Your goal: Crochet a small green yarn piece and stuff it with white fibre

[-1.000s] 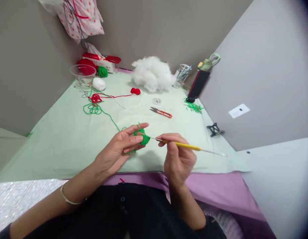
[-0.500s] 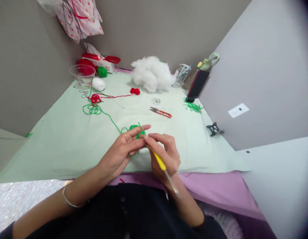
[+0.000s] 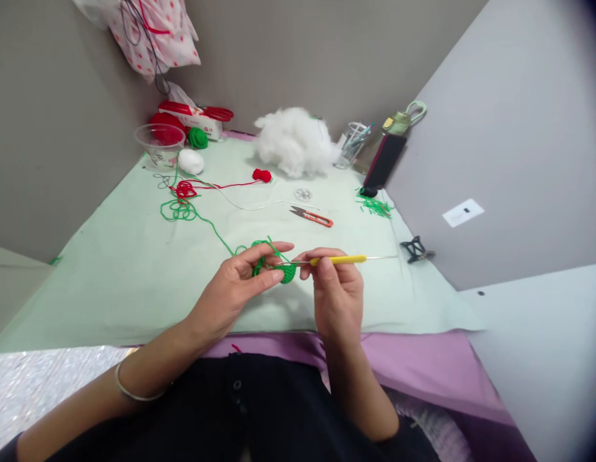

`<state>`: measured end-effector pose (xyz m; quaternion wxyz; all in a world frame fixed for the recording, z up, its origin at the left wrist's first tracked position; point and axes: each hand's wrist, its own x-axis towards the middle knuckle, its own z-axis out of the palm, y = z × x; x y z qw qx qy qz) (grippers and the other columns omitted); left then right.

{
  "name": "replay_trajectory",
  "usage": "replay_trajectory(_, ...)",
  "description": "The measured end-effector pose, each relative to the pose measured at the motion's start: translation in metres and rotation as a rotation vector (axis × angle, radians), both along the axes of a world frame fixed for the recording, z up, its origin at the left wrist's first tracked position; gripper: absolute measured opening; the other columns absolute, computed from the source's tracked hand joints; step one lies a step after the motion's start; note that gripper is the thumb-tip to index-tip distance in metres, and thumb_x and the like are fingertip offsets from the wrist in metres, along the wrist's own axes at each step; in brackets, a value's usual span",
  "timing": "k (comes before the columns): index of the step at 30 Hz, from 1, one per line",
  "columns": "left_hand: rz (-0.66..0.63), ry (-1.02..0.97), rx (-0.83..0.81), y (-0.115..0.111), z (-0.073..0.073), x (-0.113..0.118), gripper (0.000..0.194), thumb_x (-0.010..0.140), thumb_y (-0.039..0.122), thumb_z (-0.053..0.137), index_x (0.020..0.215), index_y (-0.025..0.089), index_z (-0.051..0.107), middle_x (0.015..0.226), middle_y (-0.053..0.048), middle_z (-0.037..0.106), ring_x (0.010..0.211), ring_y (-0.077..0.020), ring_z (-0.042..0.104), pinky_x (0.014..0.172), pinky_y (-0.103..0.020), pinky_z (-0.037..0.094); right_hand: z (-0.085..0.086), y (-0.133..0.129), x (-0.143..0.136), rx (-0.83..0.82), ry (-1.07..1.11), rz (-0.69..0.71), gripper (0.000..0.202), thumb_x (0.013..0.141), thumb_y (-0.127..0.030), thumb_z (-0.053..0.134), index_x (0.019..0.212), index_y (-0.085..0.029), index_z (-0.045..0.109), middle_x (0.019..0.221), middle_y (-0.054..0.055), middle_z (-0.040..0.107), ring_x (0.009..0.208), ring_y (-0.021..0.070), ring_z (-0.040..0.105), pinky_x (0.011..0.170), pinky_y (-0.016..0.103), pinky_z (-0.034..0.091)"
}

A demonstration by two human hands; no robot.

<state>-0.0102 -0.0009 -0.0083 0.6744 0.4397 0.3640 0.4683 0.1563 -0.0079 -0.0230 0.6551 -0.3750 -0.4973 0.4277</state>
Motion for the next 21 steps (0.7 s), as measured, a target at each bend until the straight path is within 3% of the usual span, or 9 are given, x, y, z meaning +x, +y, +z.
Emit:
replay_trajectory(5, 0.028, 0.050, 0.078, 0.000, -0.001, -0.004, 0.030, 0.085, 0.031, 0.080, 0.115, 0.034, 0.079, 0.093, 0.001, 0.060, 0.095, -0.0148, 0.055, 0.088, -0.027, 0.041, 0.002, -0.001, 0.001, 0.028, -0.011, 0.013, 0.018, 0.102, -0.031, 0.058, 0.098, -0.023, 0.073, 0.090, 0.002, 0.075, 0.073, 0.0128, 0.067, 0.073, 0.030, 0.057)
replay_trajectory(14, 0.094, 0.254, 0.210, -0.001, 0.004, -0.007, 0.030, 0.089, 0.026, 0.075, 0.118, 0.033, 0.077, 0.090, 0.001, 0.061, 0.083, -0.0134, 0.052, 0.080, -0.028, 0.041, 0.011, -0.014, 0.004, 0.222, -0.426, -0.118, 0.022, 0.104, -0.019, 0.049, 0.107, -0.024, 0.071, 0.097, 0.003, 0.076, 0.077, 0.0140, 0.071, 0.075, 0.032, 0.059)
replay_trajectory(18, 0.170, 0.248, 0.219, -0.005, 0.004, -0.001, 0.030, 0.085, 0.024, 0.078, 0.115, 0.030, 0.079, 0.090, 0.001, 0.062, 0.077, -0.0116, 0.048, 0.076, -0.026, 0.041, 0.005, -0.011, 0.002, 0.459, -0.720, -0.212, 0.024, 0.101, -0.014, 0.052, 0.116, -0.023, 0.069, 0.096, 0.005, 0.076, 0.085, 0.0173, 0.072, 0.077, 0.035, 0.058)
replay_trajectory(21, 0.147, 0.068, 0.081, -0.006, 0.002, 0.005, 0.040, 0.084, 0.029, 0.082, 0.124, 0.031, 0.075, 0.092, 0.002, 0.061, 0.078, -0.0100, 0.050, 0.077, -0.022, 0.043, -0.006, -0.008, -0.004, 0.659, -0.884, -0.376, 0.028, 0.096, -0.012, 0.062, 0.119, -0.025, 0.071, 0.101, 0.007, 0.077, 0.088, 0.0190, 0.071, 0.077, 0.036, 0.057)
